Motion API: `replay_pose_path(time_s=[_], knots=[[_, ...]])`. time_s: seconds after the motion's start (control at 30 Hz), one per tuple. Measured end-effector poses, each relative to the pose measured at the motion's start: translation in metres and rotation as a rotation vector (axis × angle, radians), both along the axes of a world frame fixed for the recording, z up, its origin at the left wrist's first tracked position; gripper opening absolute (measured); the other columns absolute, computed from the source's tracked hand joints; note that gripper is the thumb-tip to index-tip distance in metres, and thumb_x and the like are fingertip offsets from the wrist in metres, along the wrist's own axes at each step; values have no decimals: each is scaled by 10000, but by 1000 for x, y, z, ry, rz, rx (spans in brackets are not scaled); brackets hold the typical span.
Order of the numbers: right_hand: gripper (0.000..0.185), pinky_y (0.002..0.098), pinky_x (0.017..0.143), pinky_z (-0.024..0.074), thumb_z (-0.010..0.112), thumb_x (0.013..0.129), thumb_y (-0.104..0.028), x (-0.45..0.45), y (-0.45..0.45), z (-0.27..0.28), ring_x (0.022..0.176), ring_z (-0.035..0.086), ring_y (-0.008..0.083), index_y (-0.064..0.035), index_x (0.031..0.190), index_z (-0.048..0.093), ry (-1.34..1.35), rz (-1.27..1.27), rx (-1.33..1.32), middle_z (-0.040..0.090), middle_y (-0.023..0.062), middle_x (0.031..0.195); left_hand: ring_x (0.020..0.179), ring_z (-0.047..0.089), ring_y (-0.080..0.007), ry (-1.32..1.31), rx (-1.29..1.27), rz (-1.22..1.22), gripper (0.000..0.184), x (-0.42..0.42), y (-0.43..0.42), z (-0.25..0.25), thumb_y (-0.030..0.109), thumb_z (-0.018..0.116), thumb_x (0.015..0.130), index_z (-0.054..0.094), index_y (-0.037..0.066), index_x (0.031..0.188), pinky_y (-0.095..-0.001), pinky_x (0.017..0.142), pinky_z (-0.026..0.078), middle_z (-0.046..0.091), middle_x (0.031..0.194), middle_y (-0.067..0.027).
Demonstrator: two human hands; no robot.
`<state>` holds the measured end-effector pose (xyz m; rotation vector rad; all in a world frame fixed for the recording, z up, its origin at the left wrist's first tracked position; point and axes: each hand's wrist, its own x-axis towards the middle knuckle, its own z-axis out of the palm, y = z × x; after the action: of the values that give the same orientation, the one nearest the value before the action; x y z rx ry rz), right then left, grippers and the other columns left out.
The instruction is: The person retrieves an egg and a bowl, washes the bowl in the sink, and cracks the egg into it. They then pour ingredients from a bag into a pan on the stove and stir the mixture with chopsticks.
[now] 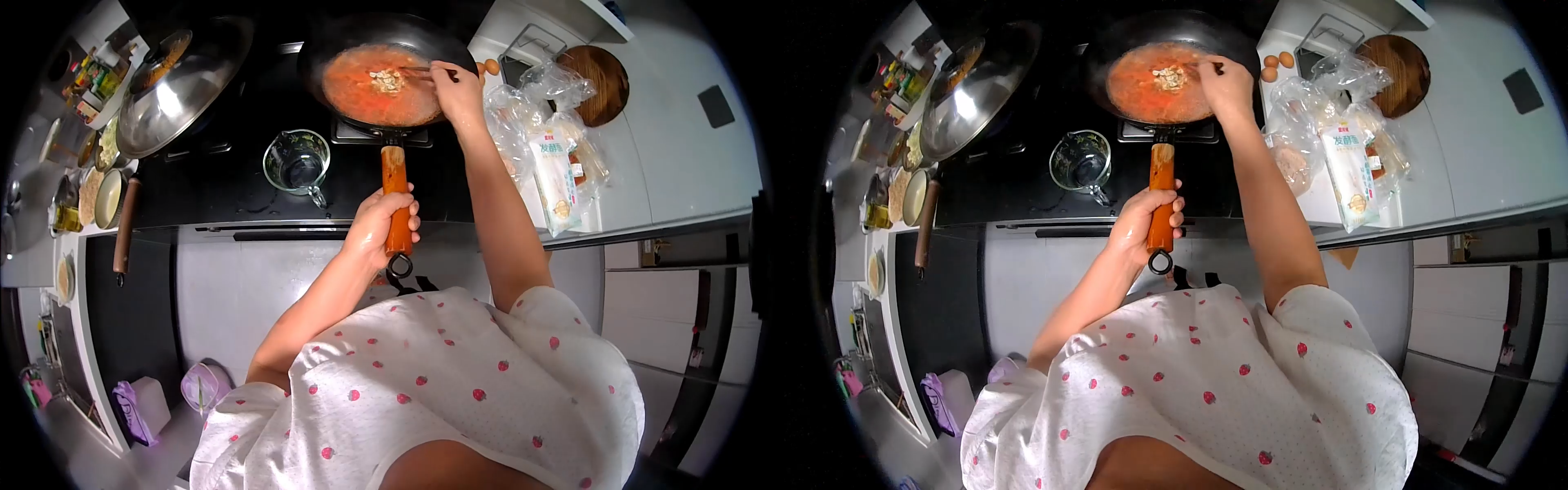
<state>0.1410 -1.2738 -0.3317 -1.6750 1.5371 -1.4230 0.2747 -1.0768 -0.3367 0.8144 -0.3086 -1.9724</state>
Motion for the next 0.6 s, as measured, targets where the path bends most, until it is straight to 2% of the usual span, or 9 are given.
replay_pose_path(time_s=[0.03,0.07,0.13,0.2,0.3,0.47,0.53,0.6], knots=[[263,290,684,481,547,765,-198,6,4,6,739,629,238,16,890,633,-56,85,45,643,158,794,531,469,-115,8,-8,3,275,0,0,-1,93,512,786,426,37,1041,-249,448,414,485,699,-41],[263,290,684,481,547,765,-198,8,10,16,739,629,238,16,890,633,-55,95,52,643,158,794,522,467,-115,16,-15,5,275,0,0,-2,91,510,787,425,37,1043,-249,447,414,486,702,-41],[256,195,602,489,490,844,-133,11,29,41,685,626,144,70,965,589,-297,252,194,636,128,842,511,460,-114,11,-9,17,274,-1,0,-2,90,508,789,426,38,1046,-246,445,410,484,703,-40],[256,190,616,494,475,856,-124,3,34,43,727,629,156,70,988,577,-293,309,185,632,137,869,507,455,-113,-12,-3,7,271,-1,0,0,91,507,793,429,40,1047,-244,442,405,479,698,-39],[243,193,642,494,476,867,-119,-6,36,35,742,627,156,55,1003,577,-289,543,303,629,123,887,507,452,-113,-13,4,15,267,-1,0,-1,91,505,796,432,40,1047,-244,439,402,474,694,-38],[233,194,676,475,520,854,-133,-41,14,4,756,614,126,26,1006,596,-167,358,126,633,106,859,508,453,-114,-10,6,16,272,-1,1,-3,89,505,797,431,40,1055,-244,435,400,473,692,-42],[240,218,710,461,550,839,-161,-46,17,5,770,605,133,0,1008,608,137,144,10,638,96,852,508,453,-115,-8,0,12,276,-1,0,-2,91,506,797,430,39,1058,-244,435,402,473,692,-43],[302,259,761,451,615,795,-244,-49,25,3,809,601,171,-62,1037,617,342,116,-108,645,91,878,507,456,-120,-33,23,14,299,0,0,1,100,517,793,428,37,1072,-249,440,416,477,696,-50]])
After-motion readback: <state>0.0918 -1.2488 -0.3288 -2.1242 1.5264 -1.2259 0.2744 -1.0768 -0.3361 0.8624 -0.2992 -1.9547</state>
